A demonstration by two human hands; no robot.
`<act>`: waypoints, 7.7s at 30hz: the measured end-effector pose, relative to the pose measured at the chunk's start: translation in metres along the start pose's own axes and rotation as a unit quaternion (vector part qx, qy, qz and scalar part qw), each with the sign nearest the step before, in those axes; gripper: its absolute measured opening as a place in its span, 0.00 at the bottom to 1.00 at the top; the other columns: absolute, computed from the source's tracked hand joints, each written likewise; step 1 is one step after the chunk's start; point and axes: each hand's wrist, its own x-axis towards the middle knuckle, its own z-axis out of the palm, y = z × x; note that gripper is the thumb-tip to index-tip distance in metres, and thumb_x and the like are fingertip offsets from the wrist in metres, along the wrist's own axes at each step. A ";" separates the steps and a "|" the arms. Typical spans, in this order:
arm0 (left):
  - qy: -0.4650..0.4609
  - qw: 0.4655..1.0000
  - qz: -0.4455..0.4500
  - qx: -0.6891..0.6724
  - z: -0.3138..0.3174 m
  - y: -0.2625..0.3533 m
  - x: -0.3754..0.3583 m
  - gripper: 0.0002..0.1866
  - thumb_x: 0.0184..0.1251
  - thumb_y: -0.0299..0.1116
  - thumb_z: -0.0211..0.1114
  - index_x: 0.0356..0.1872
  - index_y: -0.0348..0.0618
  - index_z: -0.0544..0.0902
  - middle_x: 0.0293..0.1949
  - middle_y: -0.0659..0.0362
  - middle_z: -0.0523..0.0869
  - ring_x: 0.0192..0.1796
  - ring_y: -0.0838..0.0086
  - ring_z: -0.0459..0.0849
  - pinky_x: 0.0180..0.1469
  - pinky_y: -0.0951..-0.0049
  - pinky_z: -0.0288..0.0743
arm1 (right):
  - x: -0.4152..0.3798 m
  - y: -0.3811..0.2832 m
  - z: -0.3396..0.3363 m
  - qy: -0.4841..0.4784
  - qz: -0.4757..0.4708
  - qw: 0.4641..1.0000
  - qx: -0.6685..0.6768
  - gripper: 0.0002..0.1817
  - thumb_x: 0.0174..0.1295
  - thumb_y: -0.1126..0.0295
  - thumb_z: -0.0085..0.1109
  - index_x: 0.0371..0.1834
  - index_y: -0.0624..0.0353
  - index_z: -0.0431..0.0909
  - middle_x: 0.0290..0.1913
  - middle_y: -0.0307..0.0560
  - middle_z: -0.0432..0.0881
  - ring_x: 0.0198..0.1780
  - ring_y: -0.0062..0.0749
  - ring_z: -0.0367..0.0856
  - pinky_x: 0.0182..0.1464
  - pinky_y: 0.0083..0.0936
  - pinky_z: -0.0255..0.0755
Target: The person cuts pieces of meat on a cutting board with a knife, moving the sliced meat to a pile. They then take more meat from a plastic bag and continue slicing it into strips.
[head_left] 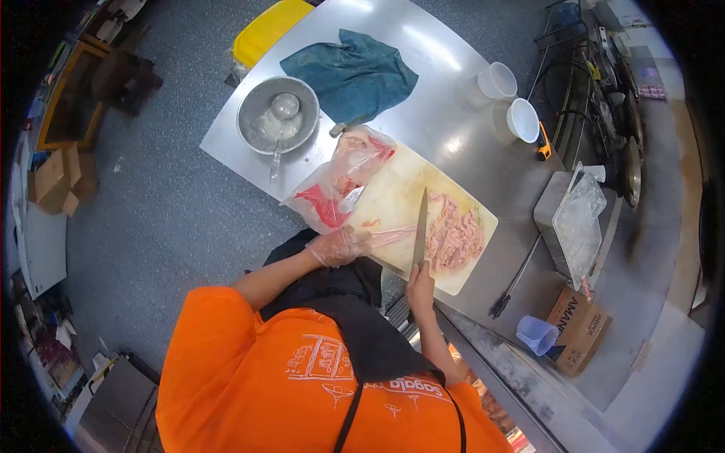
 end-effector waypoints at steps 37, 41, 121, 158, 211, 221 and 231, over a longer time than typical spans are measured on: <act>-0.079 0.962 -0.256 -0.044 -0.005 0.019 0.044 0.09 0.64 0.34 0.59 0.35 0.41 0.84 0.36 0.47 0.87 0.38 0.52 0.87 0.41 0.54 0.81 | -0.035 -0.002 0.025 -0.054 -0.018 0.998 0.023 0.17 0.76 0.59 0.45 0.55 0.61 0.67 0.29 0.73 0.81 0.35 0.74 0.80 0.39 0.64 0.71; -0.152 0.962 -0.227 -0.010 0.005 0.009 0.062 0.08 0.64 0.33 0.58 0.30 0.43 0.83 0.36 0.44 0.87 0.41 0.52 0.88 0.45 0.54 0.82 | -0.048 0.019 0.005 0.063 0.068 0.985 0.146 0.18 0.76 0.59 0.44 0.57 0.63 0.70 0.35 0.76 0.81 0.40 0.75 0.80 0.42 0.63 0.70; 0.007 0.894 -0.423 0.146 0.022 0.072 0.136 0.14 0.62 0.40 0.68 0.36 0.37 0.89 0.33 0.44 0.88 0.38 0.53 0.88 0.42 0.58 0.79 | 0.019 0.136 -0.052 -0.075 -0.172 0.976 0.112 0.25 0.66 0.71 0.48 0.68 0.60 0.65 0.41 0.68 0.84 0.44 0.67 0.84 0.49 0.57 0.76; -0.084 0.938 -0.306 0.140 0.028 0.103 0.132 0.17 0.63 0.41 0.63 0.36 0.33 0.84 0.37 0.39 0.86 0.40 0.48 0.85 0.46 0.50 0.78 | 0.028 0.097 -0.021 -0.016 -0.164 0.983 0.075 0.16 0.61 0.76 0.51 0.53 0.63 0.68 0.40 0.66 0.83 0.44 0.65 0.83 0.46 0.55 0.76; -0.070 0.994 0.048 0.063 0.014 0.006 0.033 0.16 0.64 0.41 0.62 0.50 0.49 0.80 0.62 0.44 0.75 0.73 0.40 0.64 0.72 0.38 0.59 | -0.014 0.001 0.014 -0.056 -0.033 0.998 0.019 0.16 0.77 0.60 0.42 0.55 0.60 0.69 0.33 0.76 0.81 0.38 0.74 0.80 0.40 0.64 0.70; -0.066 0.996 0.033 0.055 0.008 0.003 0.030 0.21 0.64 0.43 0.64 0.57 0.53 0.77 0.59 0.43 0.74 0.73 0.38 0.64 0.69 0.34 0.62 | -0.013 -0.006 0.025 -0.030 -0.015 0.999 0.033 0.16 0.78 0.59 0.41 0.52 0.62 0.69 0.34 0.75 0.81 0.39 0.76 0.79 0.42 0.63 0.70; -0.116 0.992 -0.053 0.022 -0.012 0.031 0.069 0.19 0.64 0.45 0.61 0.50 0.46 0.82 0.57 0.49 0.79 0.71 0.46 0.68 0.73 0.39 0.56 | 0.011 0.020 0.022 0.078 0.080 0.988 0.103 0.15 0.78 0.59 0.41 0.49 0.60 0.67 0.33 0.74 0.81 0.39 0.75 0.79 0.40 0.63 0.68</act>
